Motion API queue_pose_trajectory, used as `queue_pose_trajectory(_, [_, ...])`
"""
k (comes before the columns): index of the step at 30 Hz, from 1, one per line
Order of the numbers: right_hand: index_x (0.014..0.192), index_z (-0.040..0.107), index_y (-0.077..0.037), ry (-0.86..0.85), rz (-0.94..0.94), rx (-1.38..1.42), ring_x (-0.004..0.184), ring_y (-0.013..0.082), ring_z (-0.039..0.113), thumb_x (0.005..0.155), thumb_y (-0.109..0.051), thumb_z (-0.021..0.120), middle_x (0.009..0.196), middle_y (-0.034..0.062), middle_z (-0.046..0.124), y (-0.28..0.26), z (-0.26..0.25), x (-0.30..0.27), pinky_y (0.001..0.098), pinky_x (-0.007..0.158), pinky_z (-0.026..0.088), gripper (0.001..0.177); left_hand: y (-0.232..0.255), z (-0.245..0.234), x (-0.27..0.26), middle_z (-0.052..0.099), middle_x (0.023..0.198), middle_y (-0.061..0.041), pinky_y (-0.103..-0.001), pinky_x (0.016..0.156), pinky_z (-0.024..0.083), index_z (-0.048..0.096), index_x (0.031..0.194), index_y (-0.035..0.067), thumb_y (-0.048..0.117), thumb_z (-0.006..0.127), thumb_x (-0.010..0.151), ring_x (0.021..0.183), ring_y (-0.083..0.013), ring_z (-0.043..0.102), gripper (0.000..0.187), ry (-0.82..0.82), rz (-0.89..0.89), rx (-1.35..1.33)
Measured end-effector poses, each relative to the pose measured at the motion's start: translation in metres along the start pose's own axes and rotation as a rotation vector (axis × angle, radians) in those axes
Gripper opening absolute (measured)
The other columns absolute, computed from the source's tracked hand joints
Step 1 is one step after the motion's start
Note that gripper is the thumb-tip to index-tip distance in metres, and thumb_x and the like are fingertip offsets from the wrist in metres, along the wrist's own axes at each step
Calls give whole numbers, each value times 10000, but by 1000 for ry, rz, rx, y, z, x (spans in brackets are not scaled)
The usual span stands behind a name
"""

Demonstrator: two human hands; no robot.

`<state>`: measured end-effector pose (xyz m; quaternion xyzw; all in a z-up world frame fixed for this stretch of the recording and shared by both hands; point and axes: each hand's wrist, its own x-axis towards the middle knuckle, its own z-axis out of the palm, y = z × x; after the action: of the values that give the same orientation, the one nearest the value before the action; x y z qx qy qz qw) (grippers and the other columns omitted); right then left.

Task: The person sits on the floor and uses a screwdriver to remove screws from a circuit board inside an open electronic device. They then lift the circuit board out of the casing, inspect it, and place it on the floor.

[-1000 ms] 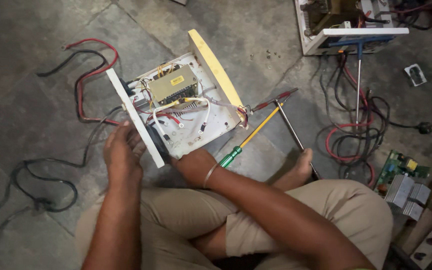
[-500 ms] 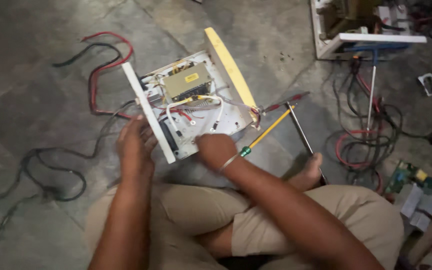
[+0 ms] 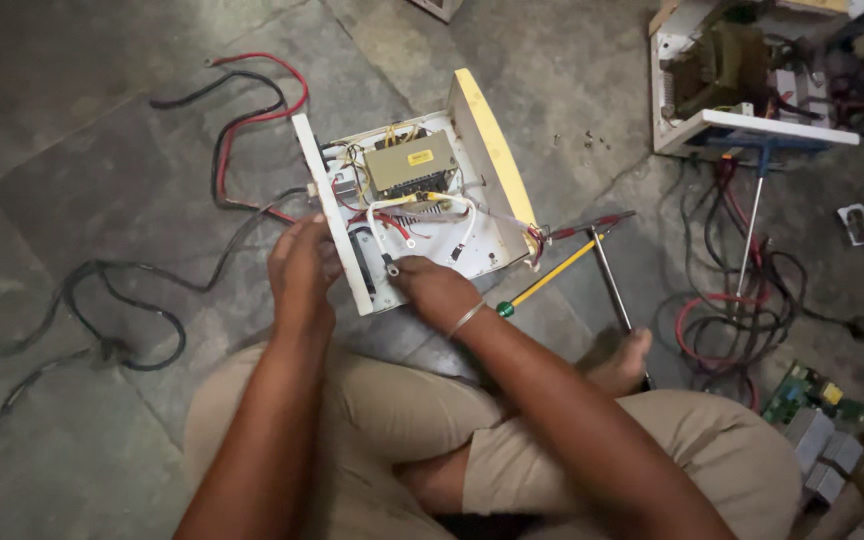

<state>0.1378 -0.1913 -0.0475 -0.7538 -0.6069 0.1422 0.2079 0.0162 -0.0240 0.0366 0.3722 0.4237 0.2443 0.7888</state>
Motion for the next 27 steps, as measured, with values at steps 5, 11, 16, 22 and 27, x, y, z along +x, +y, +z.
queue_pose_trajectory(5, [956,713,-76,-27,86,-36,1047,336,656,880,-113,555,1043,131,663,7,-1,-6,420,892,542,179,-2,0,3,686,955,-14,-291,702,486,643,1164,76,260,659,946,836,-137,633,285,72,-20,60])
queue_pose_trajectory(11, [889,699,-89,-35,188,-72,935,371,665,845,-120,610,986,147,644,4,-4,-4,470,808,543,104,-11,-5,11,727,989,-14,-292,720,522,643,1172,91,257,635,913,859,-134,684,308,109,-16,62])
queue_pose_trajectory(16, [947,727,-97,17,209,29,921,376,693,815,-121,641,991,147,702,1,-27,-13,466,820,555,160,-19,-12,22,721,996,-51,-311,700,533,651,1166,49,255,636,934,823,-174,669,311,97,8,60])
queue_pose_trajectory(22, [881,763,-73,-359,218,-111,827,384,700,692,-160,731,876,174,727,45,-90,-55,487,754,557,211,-22,-23,27,707,1008,-55,-305,740,577,648,1141,55,265,626,954,858,-175,692,282,39,7,42])
queue_pose_trajectory(27, [800,791,-71,-379,490,-415,788,383,709,726,-206,743,832,199,729,169,-181,-133,459,755,570,161,-14,-17,17,681,1000,-31,-317,696,521,637,1158,82,264,629,958,843,-178,671,270,58,2,5])
